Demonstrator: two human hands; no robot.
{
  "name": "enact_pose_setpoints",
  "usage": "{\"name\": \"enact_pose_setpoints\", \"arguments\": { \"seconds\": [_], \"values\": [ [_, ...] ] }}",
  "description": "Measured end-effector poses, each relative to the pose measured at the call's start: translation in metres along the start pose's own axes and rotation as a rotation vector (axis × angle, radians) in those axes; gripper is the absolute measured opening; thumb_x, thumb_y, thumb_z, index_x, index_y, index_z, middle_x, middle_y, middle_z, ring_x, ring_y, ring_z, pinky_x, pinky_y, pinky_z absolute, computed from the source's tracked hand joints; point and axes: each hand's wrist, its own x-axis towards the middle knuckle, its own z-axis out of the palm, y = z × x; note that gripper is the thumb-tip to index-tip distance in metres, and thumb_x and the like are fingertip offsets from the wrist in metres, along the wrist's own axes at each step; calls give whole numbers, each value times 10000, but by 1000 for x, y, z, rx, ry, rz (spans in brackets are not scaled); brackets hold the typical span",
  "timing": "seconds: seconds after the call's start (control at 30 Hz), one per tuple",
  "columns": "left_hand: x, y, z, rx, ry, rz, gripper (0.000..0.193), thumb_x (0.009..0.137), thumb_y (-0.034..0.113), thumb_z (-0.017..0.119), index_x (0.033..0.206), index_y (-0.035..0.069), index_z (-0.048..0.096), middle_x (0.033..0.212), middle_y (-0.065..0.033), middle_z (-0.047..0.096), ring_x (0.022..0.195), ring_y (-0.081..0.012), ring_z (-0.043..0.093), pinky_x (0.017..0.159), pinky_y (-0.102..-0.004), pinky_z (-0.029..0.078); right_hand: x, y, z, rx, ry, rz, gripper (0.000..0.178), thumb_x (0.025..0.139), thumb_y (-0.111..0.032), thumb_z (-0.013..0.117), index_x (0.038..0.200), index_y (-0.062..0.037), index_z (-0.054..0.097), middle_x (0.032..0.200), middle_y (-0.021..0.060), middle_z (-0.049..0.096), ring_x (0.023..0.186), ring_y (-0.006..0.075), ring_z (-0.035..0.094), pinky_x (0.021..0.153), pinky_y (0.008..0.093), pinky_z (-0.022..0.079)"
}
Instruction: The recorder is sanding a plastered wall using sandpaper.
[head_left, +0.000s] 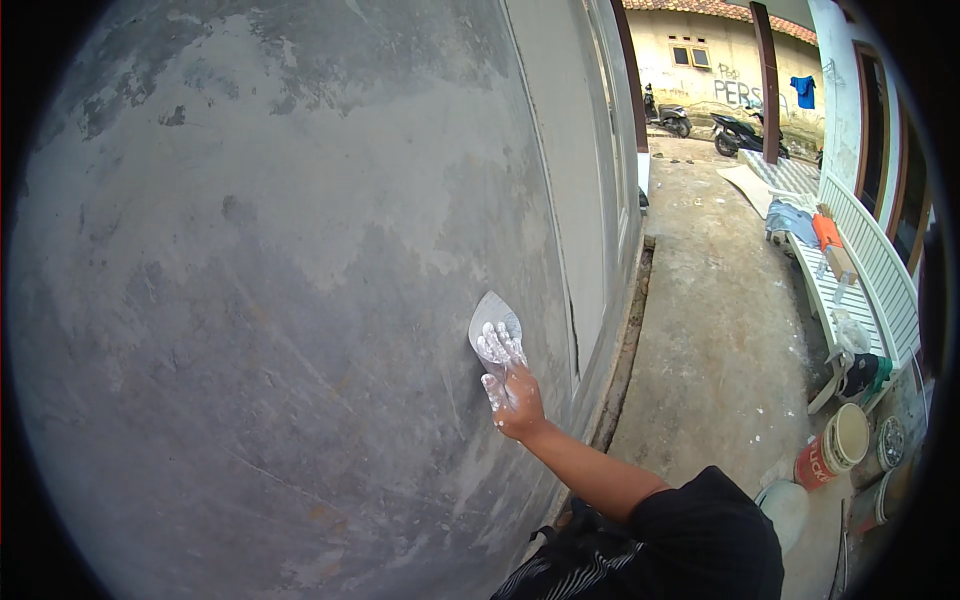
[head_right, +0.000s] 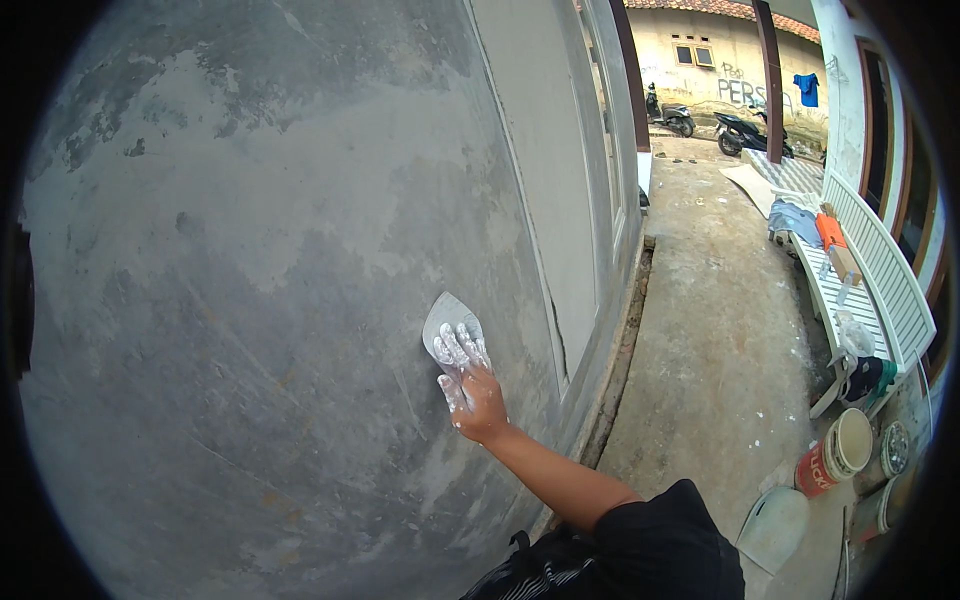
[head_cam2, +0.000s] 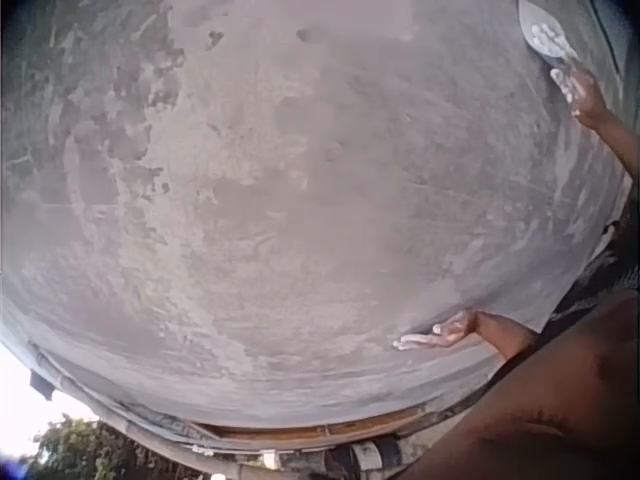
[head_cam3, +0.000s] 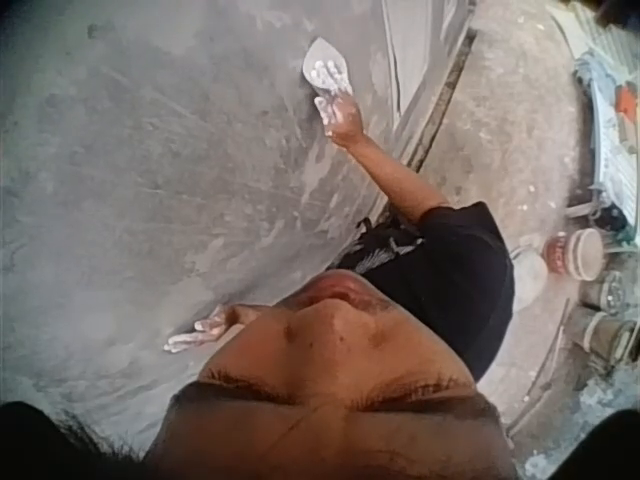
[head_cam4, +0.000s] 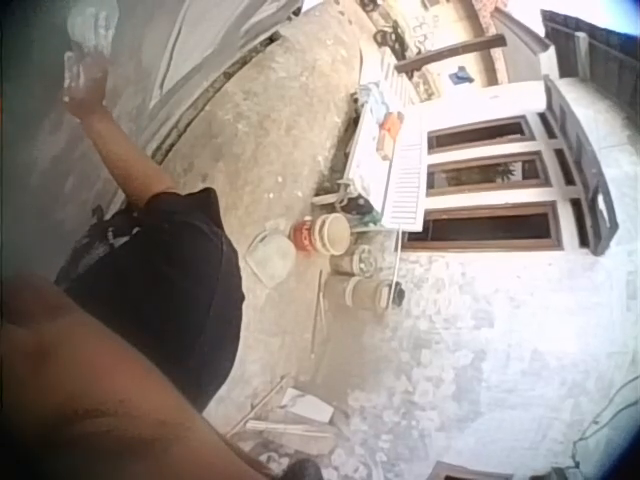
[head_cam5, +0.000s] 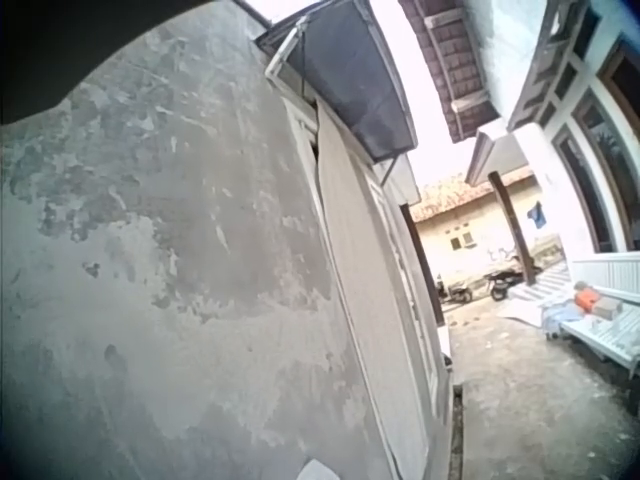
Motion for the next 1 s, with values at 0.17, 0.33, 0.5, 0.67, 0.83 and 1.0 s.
{"name": "enact_pose_setpoints", "arguments": {
  "seconds": [0.17,0.33,0.5,0.67,0.83,1.0],
  "values": [
    [1,4,2,-28,14,-35,541,1048,298,359,1411,-96,432,1492,-274,387,1429,-419,304,1172,-574,193,8,34,-6,-24,12,459,221,992,-160,520,994,39,617,904,224,625,792,369,564,752,417,446],
    [-3,-4,0,-25,16,8,533,1048,294,360,1396,-99,452,1491,-280,386,1426,-423,306,1171,-574,199,5,-10,-3,14,-73,93,329,978,-138,513,1239,43,599,1315,242,571,1246,402,527,1048,400,391],
    [1,7,3,-28,35,-106,541,1045,312,368,1388,-94,468,1490,-296,376,1427,-431,298,1171,-569,199,-5,21,-7,49,-52,348,239,955,-96,546,1102,70,634,1153,267,627,1086,471,560,935,449,441],
    [4,8,0,10,7,-91,552,1046,343,364,1417,-57,443,1489,-298,377,1421,-439,306,1163,-576,207,3,16,-7,-75,-143,622,279,995,-170,515,1093,69,621,1093,269,641,999,436,613,891,425,463],
    [-8,-21,-8,151,-74,192,531,1056,407,321,1548,210,281,1484,-302,381,1376,-501,352,1102,-655,265,-16,-7,-9,-9,-77,109,300,1015,-207,501,1165,26,617,1104,212,662,994,366,622,908,376,454],
    [-8,-18,-5,143,-59,162,513,1058,401,316,1544,238,282,1457,-288,428,1363,-518,359,1092,-678,268,-19,50,-9,21,-24,610,287,1014,-216,518,1084,40,628,902,155,641,790,232,548,783,356,453]
  ]
}}
